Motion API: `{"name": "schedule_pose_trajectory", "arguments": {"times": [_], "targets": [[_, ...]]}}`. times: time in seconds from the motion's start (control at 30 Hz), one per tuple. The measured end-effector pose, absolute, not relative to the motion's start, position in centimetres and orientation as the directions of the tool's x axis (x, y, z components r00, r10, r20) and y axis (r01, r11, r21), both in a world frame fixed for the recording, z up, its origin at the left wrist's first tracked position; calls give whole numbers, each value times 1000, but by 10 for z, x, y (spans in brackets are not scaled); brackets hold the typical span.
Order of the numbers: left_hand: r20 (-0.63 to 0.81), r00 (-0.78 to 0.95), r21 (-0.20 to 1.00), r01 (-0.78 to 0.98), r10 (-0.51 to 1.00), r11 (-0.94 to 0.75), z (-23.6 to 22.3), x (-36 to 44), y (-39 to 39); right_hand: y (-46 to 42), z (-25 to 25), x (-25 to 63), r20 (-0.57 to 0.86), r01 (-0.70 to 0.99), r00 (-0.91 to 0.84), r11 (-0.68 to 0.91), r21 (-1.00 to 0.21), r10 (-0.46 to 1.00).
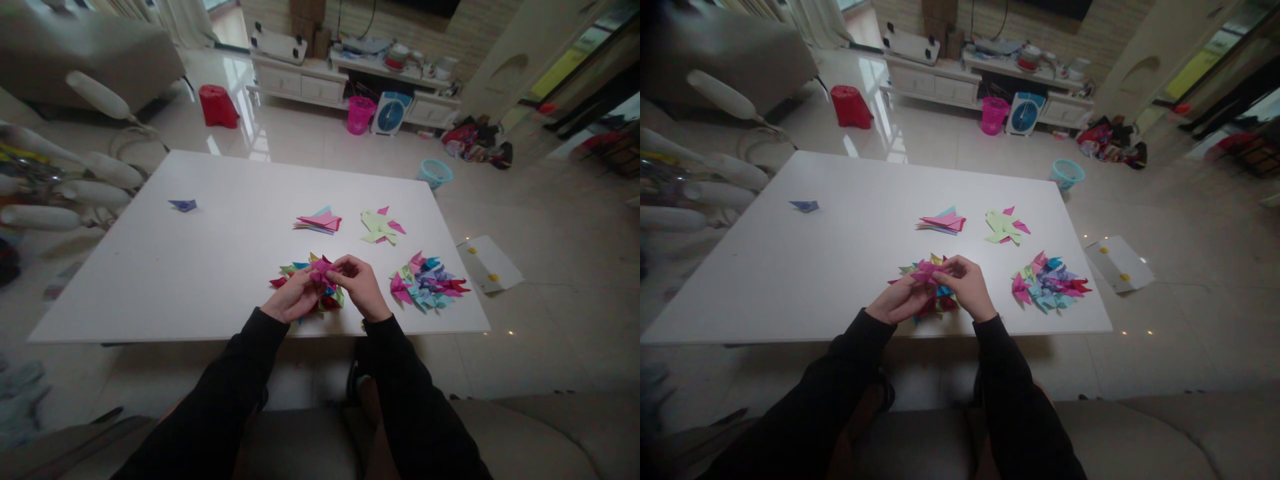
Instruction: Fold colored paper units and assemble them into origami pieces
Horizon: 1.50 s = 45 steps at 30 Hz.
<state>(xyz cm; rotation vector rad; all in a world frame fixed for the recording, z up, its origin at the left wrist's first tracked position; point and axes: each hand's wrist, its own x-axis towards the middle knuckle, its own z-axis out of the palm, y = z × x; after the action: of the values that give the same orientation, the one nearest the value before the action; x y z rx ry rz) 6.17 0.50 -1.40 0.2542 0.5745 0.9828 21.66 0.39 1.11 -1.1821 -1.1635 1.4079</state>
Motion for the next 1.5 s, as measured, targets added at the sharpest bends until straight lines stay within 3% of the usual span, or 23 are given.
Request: {"name": "schedule_pose_trajectory", "arguments": {"times": [0.13, 0.53, 0.73, 0.83, 1.1, 1.33, 1.5], "targets": [[-342, 394, 460, -722, 853, 517, -11, 62, 8, 3, 13, 217, -105, -89, -80, -112, -990, 991], [-323, 150, 640, -692, 934, 332, -6, 61, 10, 6, 3, 220, -87, -68, -66, -91, -994, 994], [-311, 92, 724, -623, 946, 298, -5, 62, 10, 4, 15, 220, 60, 205, 23, 54, -977, 998], [-313, 135, 762, -555, 940, 333, -6, 61, 9, 2, 20, 221, 91, 261, -7, 89, -961, 996], [-323, 234, 751, -525, 917, 399, -7, 59, 8, 3, 19, 220, 141, 271, -133, 173, -947, 981], [-384, 153, 705, -587, 910, 397, -12, 57, 13, 4, 14, 221, 98, 279, -67, 113, -954, 993], [-399, 74, 765, -522, 914, 377, -9, 55, 14, 3, 11, 228, 117, 341, -42, 125, -932, 992]]}}
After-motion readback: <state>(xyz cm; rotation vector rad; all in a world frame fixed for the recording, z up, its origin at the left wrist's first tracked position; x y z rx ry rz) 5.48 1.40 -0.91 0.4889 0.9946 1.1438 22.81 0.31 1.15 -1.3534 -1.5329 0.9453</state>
